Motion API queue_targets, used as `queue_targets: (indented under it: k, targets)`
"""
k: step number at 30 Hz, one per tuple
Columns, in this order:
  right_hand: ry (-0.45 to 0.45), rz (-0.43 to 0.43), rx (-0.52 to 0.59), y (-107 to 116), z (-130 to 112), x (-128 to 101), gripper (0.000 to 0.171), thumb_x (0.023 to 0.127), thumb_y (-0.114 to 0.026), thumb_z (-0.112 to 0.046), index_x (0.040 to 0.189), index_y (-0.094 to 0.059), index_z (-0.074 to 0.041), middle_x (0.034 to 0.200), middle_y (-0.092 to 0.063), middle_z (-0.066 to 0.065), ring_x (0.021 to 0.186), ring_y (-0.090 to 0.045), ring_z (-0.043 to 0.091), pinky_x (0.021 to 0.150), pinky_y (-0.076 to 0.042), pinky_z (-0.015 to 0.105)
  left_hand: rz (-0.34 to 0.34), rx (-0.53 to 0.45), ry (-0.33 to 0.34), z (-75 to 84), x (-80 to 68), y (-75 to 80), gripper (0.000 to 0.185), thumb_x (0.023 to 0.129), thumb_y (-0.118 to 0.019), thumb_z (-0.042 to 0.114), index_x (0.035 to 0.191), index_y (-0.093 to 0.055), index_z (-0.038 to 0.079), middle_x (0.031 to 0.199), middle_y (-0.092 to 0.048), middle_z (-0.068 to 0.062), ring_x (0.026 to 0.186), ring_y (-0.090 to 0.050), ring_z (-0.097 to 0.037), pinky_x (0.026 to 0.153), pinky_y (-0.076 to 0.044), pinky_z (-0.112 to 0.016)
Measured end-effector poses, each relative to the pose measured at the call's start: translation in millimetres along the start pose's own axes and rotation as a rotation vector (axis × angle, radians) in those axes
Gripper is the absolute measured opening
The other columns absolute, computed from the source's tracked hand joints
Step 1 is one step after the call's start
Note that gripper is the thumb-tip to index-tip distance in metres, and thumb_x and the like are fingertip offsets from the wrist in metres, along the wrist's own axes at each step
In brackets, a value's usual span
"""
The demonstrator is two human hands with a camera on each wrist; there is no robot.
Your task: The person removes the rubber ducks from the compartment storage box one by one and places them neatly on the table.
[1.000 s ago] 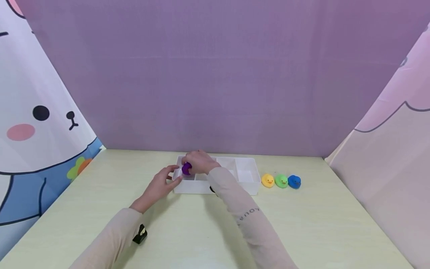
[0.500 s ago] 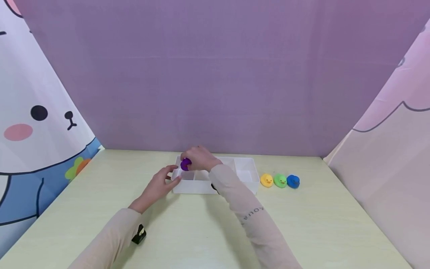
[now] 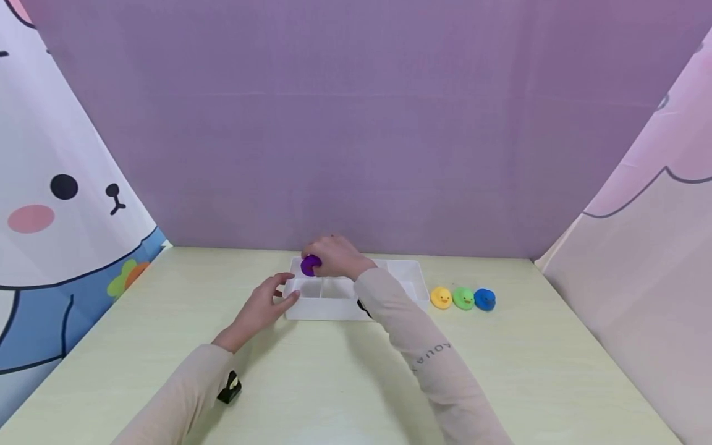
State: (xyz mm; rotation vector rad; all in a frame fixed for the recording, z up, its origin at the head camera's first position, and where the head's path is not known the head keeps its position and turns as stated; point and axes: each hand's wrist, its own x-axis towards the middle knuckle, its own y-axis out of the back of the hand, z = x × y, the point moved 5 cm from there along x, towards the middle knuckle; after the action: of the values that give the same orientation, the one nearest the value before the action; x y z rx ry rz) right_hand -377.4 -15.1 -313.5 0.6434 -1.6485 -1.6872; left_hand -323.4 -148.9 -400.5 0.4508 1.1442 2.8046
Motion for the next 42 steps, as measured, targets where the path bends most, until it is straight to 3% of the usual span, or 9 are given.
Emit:
queue_targets:
  k: [16, 42]
  targets:
    - [-0.035, 0.034, -0.004, 5, 23, -24, 0.026, 0.08, -0.065, -0.021, 0.106, -0.066, -0.025, 0.103, -0.064, -0.007, 0.096, -0.054, 0.012, 0.089, -0.044, 0.036, 0.0, 0.015, 0.012, 0.2, 0.9, -2.1, 0.052, 0.089, -0.058, 0.036, 0.13, -0.045, 0.008, 0.125, -0.051, -0.022, 0.095, -0.059, -0.031, 0.078, -0.052, -0.04]
    - [-0.039, 0.101, 0.012, 6, 63, -81, 0.025, 0.077, -0.067, -0.015, 0.102, -0.067, -0.017, 0.1, -0.066, -0.003, 0.093, -0.057, 0.015, 0.086, -0.048, 0.039, -0.005, 0.016, 0.014, 1.8, -0.6, -1.5, 0.052, 0.089, -0.057, 0.037, 0.131, -0.044, 0.008, 0.125, -0.05, -0.021, 0.097, -0.058, -0.031, 0.078, -0.052, -0.04]
